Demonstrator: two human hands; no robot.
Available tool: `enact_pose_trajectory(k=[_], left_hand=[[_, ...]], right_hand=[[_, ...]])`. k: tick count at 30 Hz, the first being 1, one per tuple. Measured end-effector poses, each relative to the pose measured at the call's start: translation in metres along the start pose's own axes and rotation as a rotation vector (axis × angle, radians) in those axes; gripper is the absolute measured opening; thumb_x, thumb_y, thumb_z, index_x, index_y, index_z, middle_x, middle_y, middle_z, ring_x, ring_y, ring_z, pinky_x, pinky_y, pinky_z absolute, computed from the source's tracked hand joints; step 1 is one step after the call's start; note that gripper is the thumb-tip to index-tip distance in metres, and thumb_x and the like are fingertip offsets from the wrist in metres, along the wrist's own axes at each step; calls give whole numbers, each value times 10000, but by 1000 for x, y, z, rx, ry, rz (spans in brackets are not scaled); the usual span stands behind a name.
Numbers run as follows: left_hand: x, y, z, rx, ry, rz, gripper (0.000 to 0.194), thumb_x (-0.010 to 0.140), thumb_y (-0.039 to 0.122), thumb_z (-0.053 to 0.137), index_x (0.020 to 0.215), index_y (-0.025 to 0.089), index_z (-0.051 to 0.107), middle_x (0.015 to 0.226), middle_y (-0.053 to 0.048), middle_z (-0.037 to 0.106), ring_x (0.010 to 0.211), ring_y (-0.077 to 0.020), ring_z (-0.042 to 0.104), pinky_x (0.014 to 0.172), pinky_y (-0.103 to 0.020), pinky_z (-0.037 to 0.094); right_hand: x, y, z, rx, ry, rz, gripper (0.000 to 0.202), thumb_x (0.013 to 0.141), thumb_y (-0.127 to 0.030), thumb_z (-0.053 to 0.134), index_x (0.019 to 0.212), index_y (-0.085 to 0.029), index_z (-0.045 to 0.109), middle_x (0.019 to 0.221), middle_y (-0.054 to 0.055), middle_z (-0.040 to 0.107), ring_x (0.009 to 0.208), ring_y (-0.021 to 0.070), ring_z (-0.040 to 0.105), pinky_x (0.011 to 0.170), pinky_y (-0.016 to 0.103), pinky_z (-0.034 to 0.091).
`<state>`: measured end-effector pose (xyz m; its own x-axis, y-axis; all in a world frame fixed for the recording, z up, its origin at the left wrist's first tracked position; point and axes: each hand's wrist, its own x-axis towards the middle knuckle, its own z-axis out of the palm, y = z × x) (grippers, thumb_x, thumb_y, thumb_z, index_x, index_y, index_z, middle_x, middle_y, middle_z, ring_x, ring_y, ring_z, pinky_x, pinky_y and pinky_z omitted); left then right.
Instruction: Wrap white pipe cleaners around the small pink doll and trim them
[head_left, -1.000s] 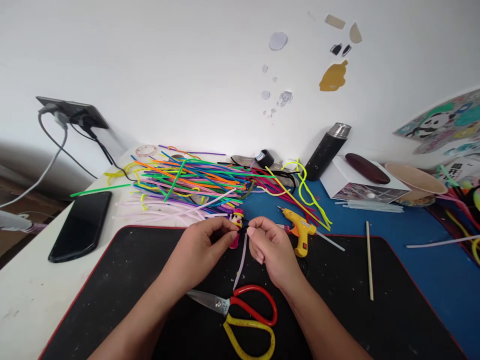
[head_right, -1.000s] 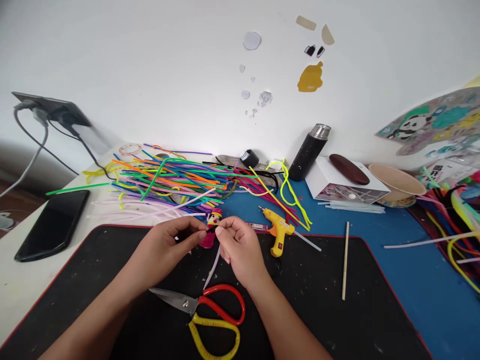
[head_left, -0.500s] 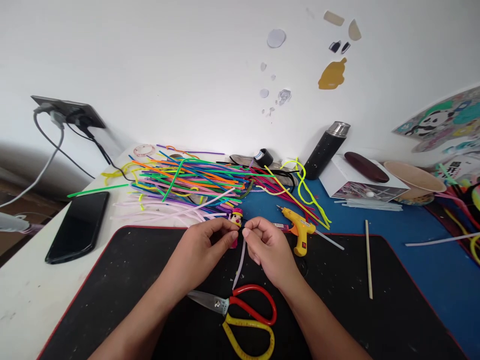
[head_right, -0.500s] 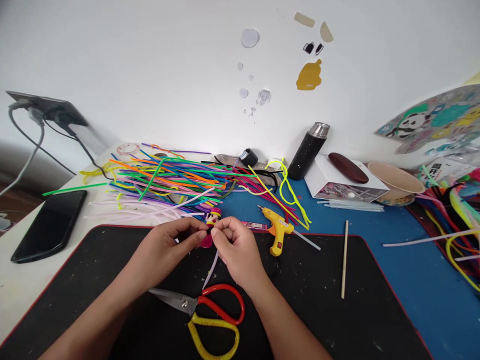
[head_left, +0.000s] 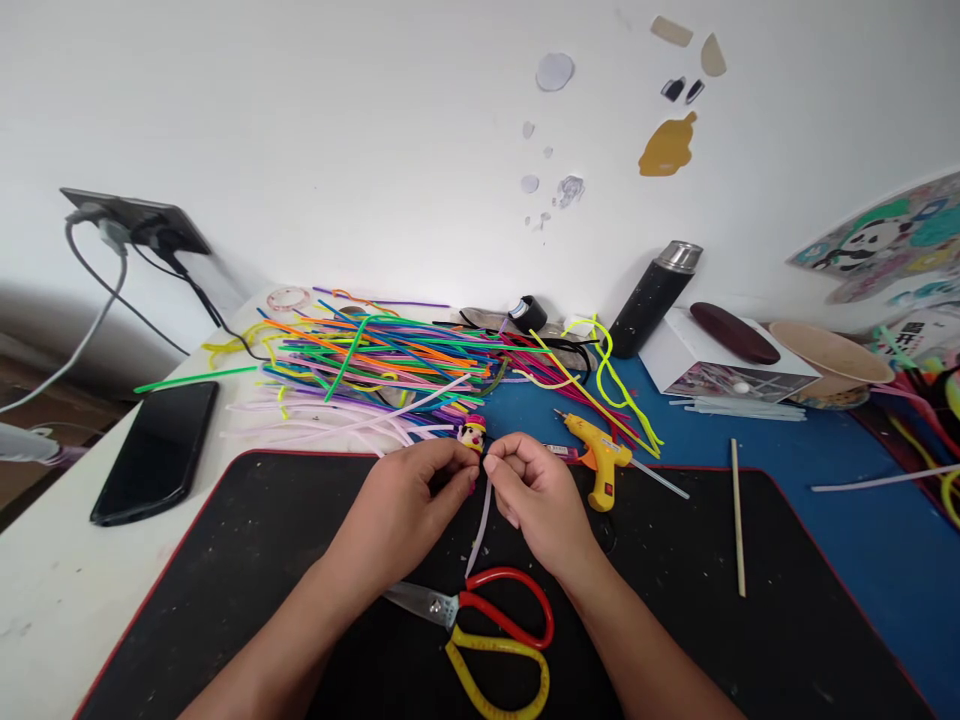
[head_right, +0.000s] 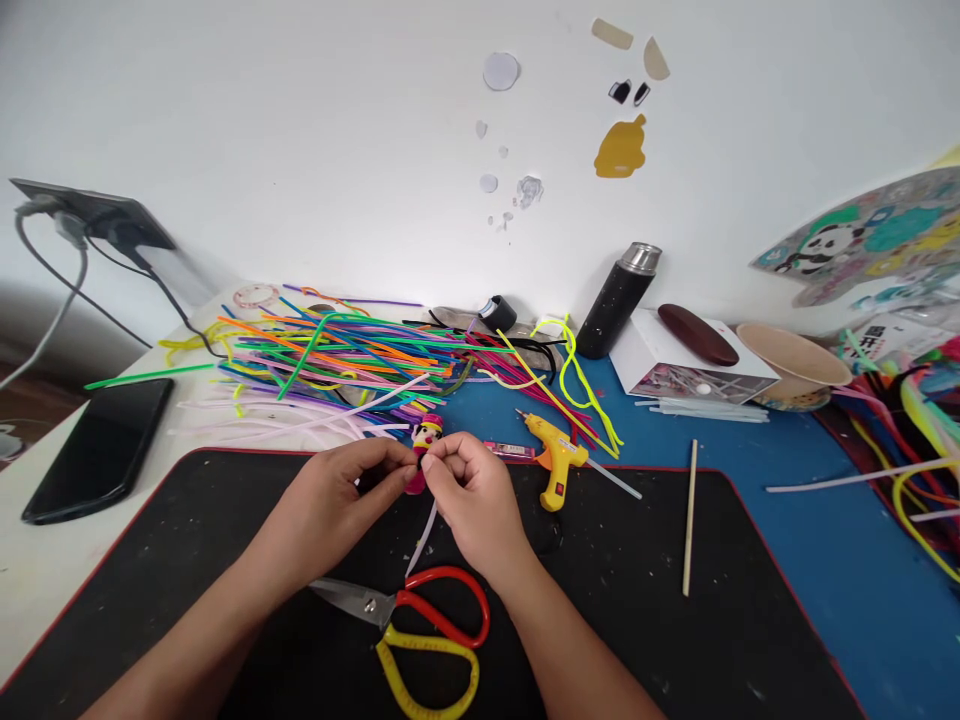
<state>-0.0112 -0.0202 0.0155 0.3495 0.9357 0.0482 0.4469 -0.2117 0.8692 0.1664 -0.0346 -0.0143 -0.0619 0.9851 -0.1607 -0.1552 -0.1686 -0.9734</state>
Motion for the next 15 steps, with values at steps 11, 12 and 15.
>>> enact_pose_trajectory(k=[11, 12, 15], left_hand=[[1, -3, 0, -45, 38, -17, 209, 995, 336, 621, 1100, 241, 775, 968, -7, 837, 876, -190, 767, 792, -265, 548], [1, -3, 0, -49, 39, -11, 207, 996, 337, 619, 1092, 240, 775, 957, -8, 838, 868, -192, 769, 784, -267, 551], [1, -1, 1, -35, 43, 7, 171, 975, 306, 646, 1066, 239, 775, 961, -8, 840, 861, -192, 772, 788, -273, 558]], right_hand=[[-1, -2, -2, -9, -13, -5, 326, 901, -495, 789, 877, -210, 632, 519, -128, 380, 420, 73, 313, 422, 227, 195], [-1, -2, -2, -12, -15, -7, 321, 907, -494, 785, 881, -209, 637, 525, -126, 381, 424, 75, 316, 422, 227, 200], [-2, 0, -3, -35, -10, -21, 305, 922, -488, 772, 887, -210, 650, 543, -117, 388, 436, 81, 336, 427, 231, 213]])
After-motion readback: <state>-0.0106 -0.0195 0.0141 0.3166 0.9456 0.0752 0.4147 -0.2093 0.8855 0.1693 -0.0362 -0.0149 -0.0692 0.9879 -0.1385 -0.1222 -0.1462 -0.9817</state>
